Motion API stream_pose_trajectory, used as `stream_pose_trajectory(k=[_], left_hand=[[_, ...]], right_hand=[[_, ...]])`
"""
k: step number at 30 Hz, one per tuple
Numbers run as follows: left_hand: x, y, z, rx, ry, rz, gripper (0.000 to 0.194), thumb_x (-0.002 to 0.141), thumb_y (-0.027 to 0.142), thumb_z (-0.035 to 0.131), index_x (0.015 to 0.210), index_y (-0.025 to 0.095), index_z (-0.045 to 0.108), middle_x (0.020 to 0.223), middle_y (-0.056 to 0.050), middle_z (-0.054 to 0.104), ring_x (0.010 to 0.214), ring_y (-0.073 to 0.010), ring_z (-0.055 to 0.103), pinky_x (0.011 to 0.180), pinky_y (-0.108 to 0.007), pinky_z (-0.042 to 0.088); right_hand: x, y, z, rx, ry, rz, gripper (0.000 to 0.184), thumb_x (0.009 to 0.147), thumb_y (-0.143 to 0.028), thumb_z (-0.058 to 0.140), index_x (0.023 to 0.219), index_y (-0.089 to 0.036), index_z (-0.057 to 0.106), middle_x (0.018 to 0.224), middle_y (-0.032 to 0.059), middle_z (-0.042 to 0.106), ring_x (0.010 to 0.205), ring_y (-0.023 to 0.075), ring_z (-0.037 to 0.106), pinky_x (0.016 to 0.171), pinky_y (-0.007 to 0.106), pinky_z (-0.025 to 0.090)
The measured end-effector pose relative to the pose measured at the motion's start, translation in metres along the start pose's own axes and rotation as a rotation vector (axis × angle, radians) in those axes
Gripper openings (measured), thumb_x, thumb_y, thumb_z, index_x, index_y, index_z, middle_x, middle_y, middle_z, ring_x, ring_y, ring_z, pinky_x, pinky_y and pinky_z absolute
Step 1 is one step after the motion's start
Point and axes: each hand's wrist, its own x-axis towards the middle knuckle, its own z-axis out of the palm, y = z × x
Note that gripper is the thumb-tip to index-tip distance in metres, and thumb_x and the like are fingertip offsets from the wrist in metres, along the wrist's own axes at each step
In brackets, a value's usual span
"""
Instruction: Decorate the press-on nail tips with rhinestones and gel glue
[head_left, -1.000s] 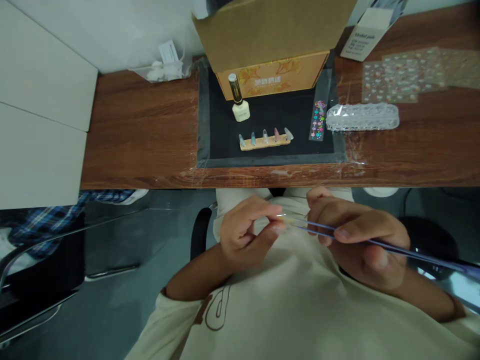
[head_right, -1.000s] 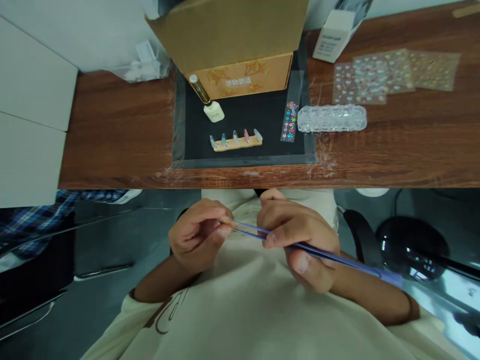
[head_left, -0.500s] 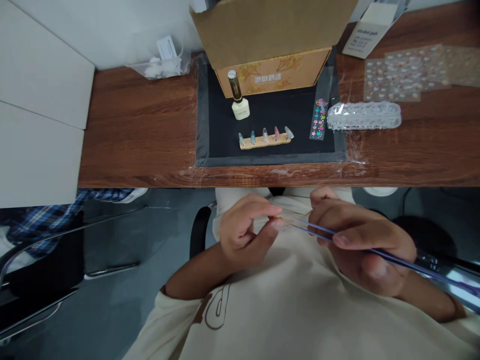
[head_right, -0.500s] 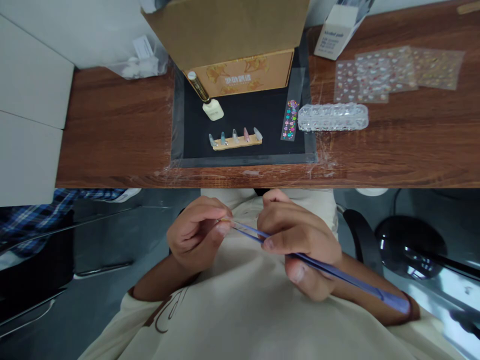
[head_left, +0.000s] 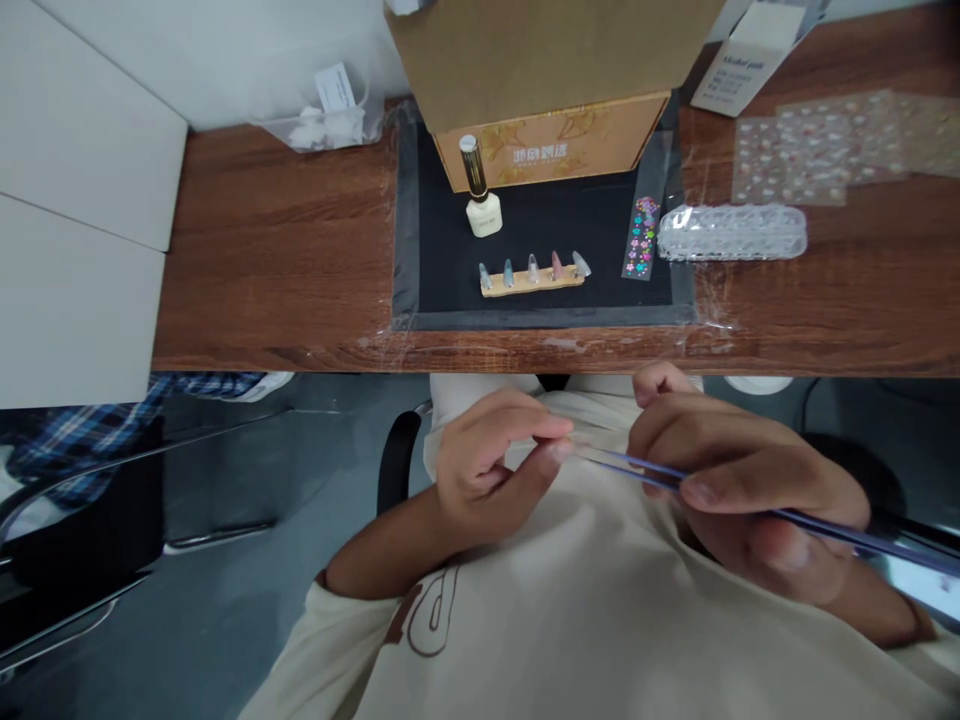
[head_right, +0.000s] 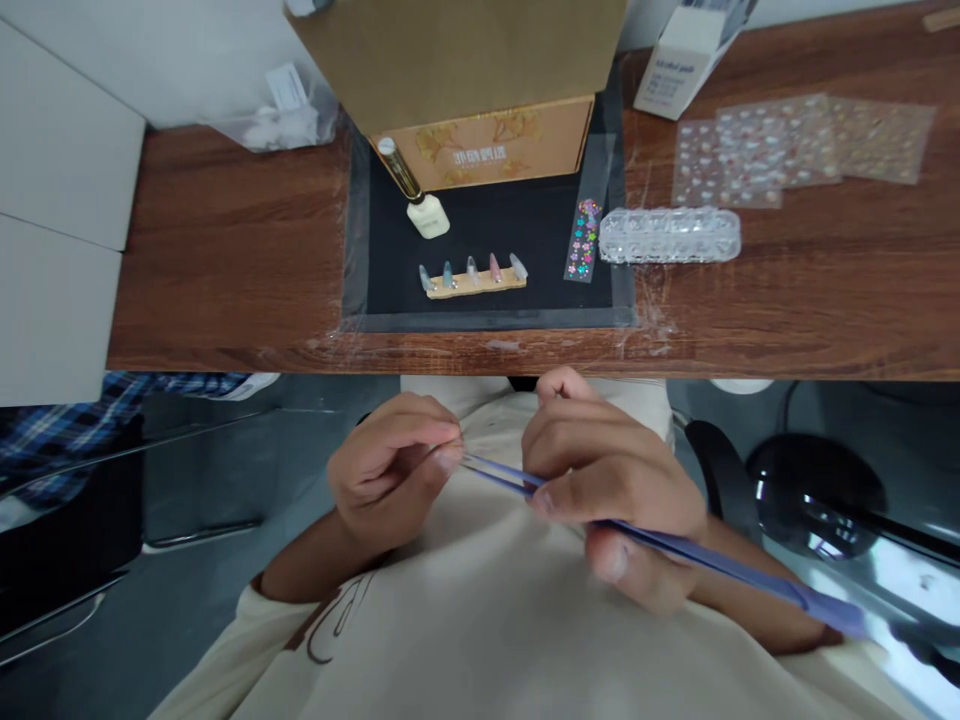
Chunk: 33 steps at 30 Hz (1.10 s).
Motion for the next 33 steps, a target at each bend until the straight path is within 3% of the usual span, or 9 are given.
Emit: stream_pose_trajectory(k=[3, 8, 17, 26, 33], left_hand=[[0.003, 0.004, 0.0, 0.04, -0.032, -0.002, 0.016, 0.083, 0.009, 0.069, 0.098, 0.018, 0.069, 0.078, -0.001, 0.069, 0.07, -0.0084, 0.064, 0.064, -0.02, 0.055], [0.007, 0.008, 0.0, 0.097, -0.049, 0.035, 0.014, 0.084, 0.008, 0.068, 0.096, 0.015, 0.068, 0.077, -0.001, 0.069, 0.069, -0.0074, 0.064, 0.064, -0.018, 0.056], [0.007, 0.009, 0.0, 0.152, -0.084, 0.061, 0.016, 0.083, 0.006, 0.067, 0.096, 0.015, 0.067, 0.079, -0.002, 0.07, 0.068, -0.0074, 0.065, 0.061, -0.016, 0.056], [0.005, 0.011, 0.002, 0.142, -0.088, 0.05, 0.018, 0.081, 0.002, 0.066, 0.096, 0.013, 0.066, 0.08, -0.001, 0.069, 0.07, -0.0073, 0.065, 0.065, -0.016, 0.057], [0.005, 0.011, 0.001, 0.15, -0.127, 0.061, 0.02, 0.081, 0.0, 0.065, 0.096, 0.012, 0.066, 0.081, -0.002, 0.068, 0.07, -0.0068, 0.064, 0.066, -0.017, 0.058]], right_hand=[[0.004, -0.003, -0.005, -0.025, -0.129, -0.107, 0.028, 0.097, -0.039, 0.046, 0.11, -0.022, 0.064, 0.076, 0.0022, 0.061, 0.068, 0.0173, 0.057, 0.08, 0.045, 0.039], [0.007, -0.006, -0.007, -0.039, -0.166, -0.063, 0.027, 0.097, -0.038, 0.044, 0.11, -0.022, 0.062, 0.075, 0.0024, 0.056, 0.071, 0.0176, 0.055, 0.078, 0.044, 0.04], [0.012, -0.009, -0.005, -0.027, -0.162, -0.069, 0.024, 0.097, -0.034, 0.044, 0.107, -0.021, 0.061, 0.072, 0.0015, 0.053, 0.068, 0.0166, 0.054, 0.073, 0.041, 0.042], [0.006, -0.008, -0.002, 0.088, -0.106, -0.034, 0.025, 0.094, -0.033, 0.046, 0.105, -0.018, 0.063, 0.074, 0.0028, 0.053, 0.069, 0.017, 0.052, 0.076, 0.044, 0.044], [0.006, -0.006, 0.0, 0.182, -0.058, -0.039, 0.027, 0.092, -0.032, 0.048, 0.107, -0.017, 0.065, 0.073, 0.0023, 0.052, 0.068, 0.0154, 0.05, 0.073, 0.04, 0.042]])
